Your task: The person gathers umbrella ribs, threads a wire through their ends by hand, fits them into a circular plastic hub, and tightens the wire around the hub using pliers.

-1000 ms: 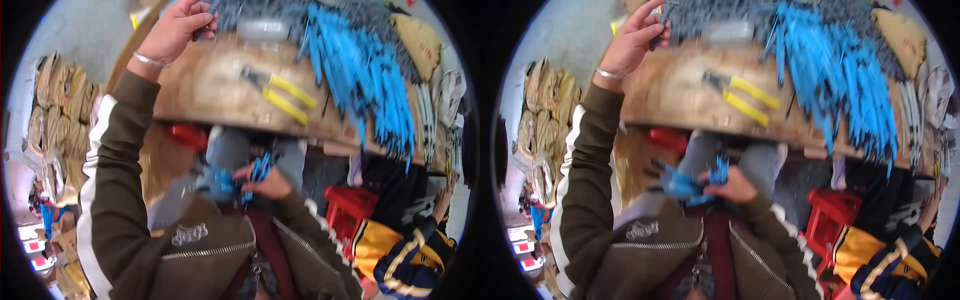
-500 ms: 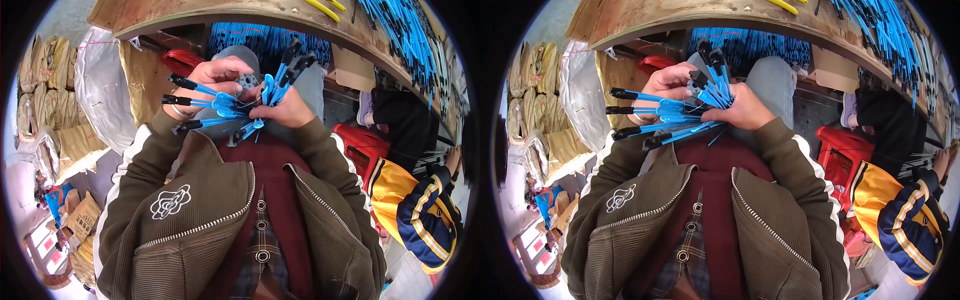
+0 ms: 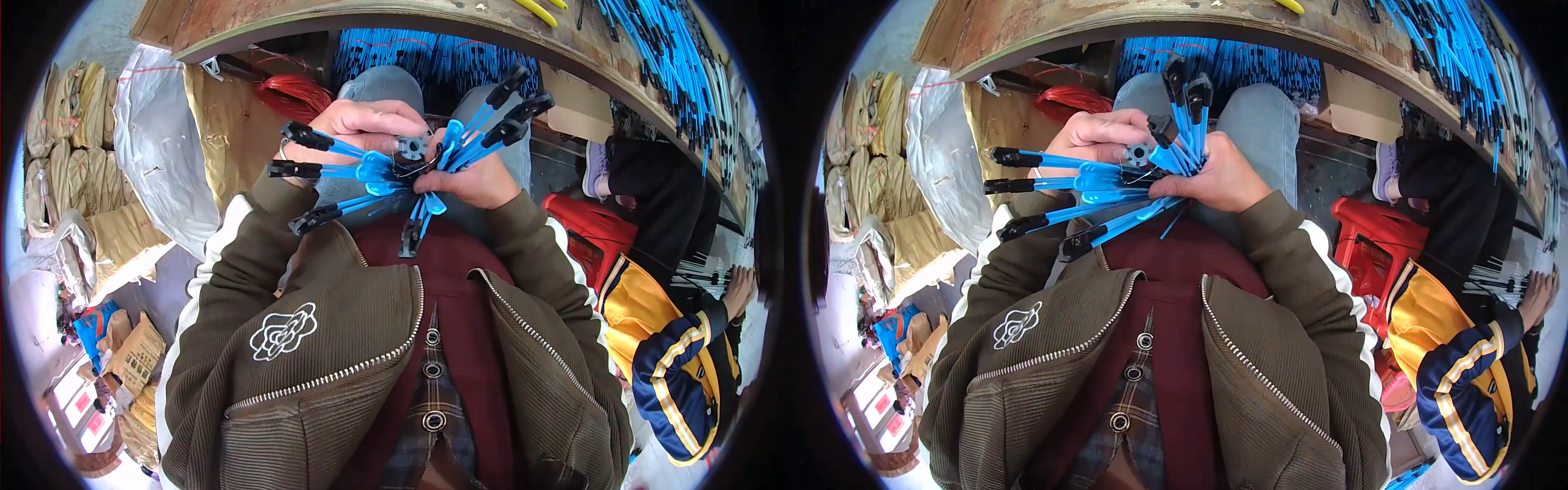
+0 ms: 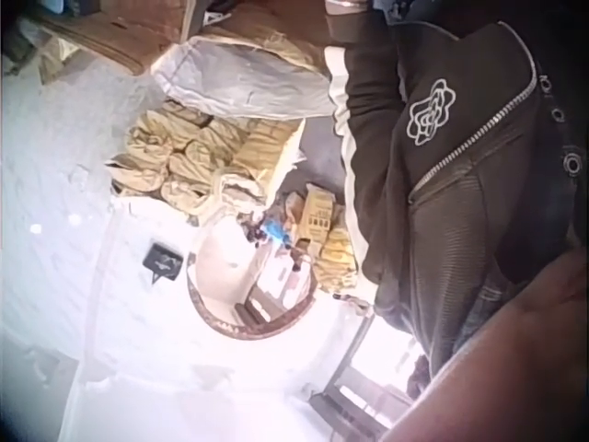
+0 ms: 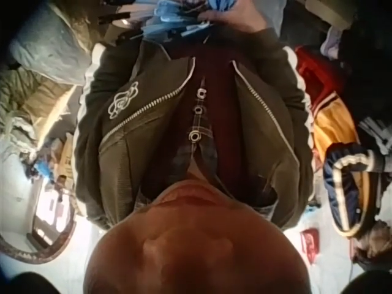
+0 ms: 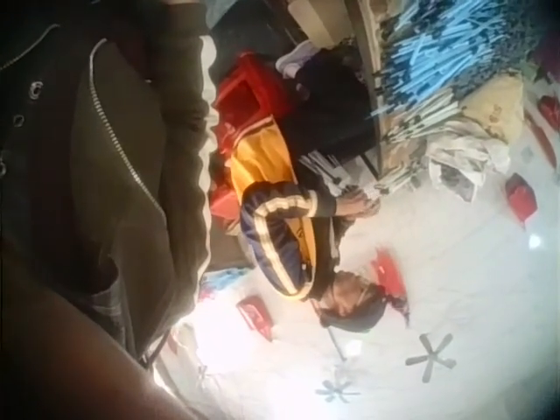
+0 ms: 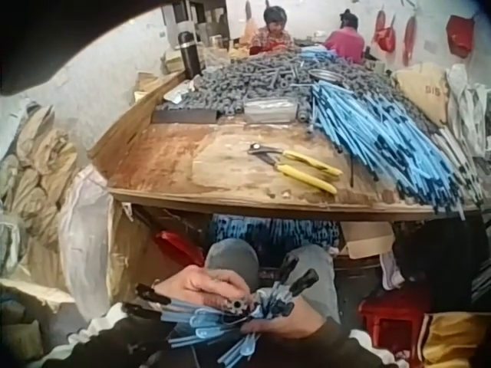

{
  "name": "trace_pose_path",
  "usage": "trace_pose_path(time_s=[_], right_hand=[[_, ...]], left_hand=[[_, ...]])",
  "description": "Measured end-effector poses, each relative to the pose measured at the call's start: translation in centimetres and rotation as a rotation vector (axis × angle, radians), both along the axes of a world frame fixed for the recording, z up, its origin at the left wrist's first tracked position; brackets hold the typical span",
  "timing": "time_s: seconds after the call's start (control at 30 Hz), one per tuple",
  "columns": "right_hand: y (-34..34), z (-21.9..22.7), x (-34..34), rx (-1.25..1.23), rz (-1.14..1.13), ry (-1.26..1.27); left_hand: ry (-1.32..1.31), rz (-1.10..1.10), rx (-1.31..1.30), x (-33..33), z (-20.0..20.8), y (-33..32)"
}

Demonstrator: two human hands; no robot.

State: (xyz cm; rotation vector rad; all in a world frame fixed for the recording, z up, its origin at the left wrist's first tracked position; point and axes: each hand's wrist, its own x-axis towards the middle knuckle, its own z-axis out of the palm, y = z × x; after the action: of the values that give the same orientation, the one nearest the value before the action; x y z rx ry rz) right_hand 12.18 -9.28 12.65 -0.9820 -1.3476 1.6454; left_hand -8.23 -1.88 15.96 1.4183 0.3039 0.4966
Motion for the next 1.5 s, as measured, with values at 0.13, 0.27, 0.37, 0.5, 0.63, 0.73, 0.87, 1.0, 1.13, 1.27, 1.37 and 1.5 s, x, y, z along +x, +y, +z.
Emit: trace_pose_path(time_s=[0.13, 0.27, 0.37, 0.5, 0.63, 0.73, 0.87, 1.0, 1.13, 1.27, 1.37, 1.5], right_hand=[[0.2, -0.7, 0.0, 0.091, -0.014, -0.045], [0.0, -0.5, -0.2, 0.117, -0.052, -0.047], [-0.1, -0.3, -0.3, 0.096, -0.065, -0.026], [0.0, 0.1, -0.3, 0.06, -0.064, -0.011], [0.0, 0.0, -0.3, 0.079, -0.066, -0.051], [0.1, -0.3, -0.6, 0.1, -0.077, -0.012], [0.0, -0.4, -0.6, 0.121, -0.116, -0.017], [0.1, -0.2, -0.6, -0.013, -0.119, -0.007], [0.1, -0.2, -1.0, -0.004, -0.172, 0.017], [0.2, 0.3, -1.0, -0.021, -0.17, -0.011], [0.2, -0.1, -1.1, -0.033, -0.212, -0.01], [0.0, 0.1, -1.5, -0.029, -0.246, 0.021]], left_hand=[[0.037, -0.057, 0.063, 0.0, 0.7, 0.7], [0.072, -0.08, 0.119, 0.1, 1.0, 1.3], [0.062, -0.117, 0.141, 0.1, 1.0, 1.6], [-0.023, -0.132, 0.1, 0.5, 0.5, 1.8], [-0.041, -0.162, 0.182, 0.5, 0.2, 2.3], [-0.04, -0.157, 0.225, 0.9, 0.4, 2.3], [0.087, -0.196, 0.329, 0.9, 2.0, 2.6], [0.149, -0.133, 0.268, 0.7, 1.5, 2.5], [-0.087, 0.015, -0.242, 0.0, -0.4, 1.5], [-0.304, 0.055, -0.47, 0.2, -2.2, 0.7], [-0.256, 0.066, -0.015, 0.6, -1.8, 1.2], [-0.179, 0.163, 0.334, 0.8, -2.0, 0.7]])
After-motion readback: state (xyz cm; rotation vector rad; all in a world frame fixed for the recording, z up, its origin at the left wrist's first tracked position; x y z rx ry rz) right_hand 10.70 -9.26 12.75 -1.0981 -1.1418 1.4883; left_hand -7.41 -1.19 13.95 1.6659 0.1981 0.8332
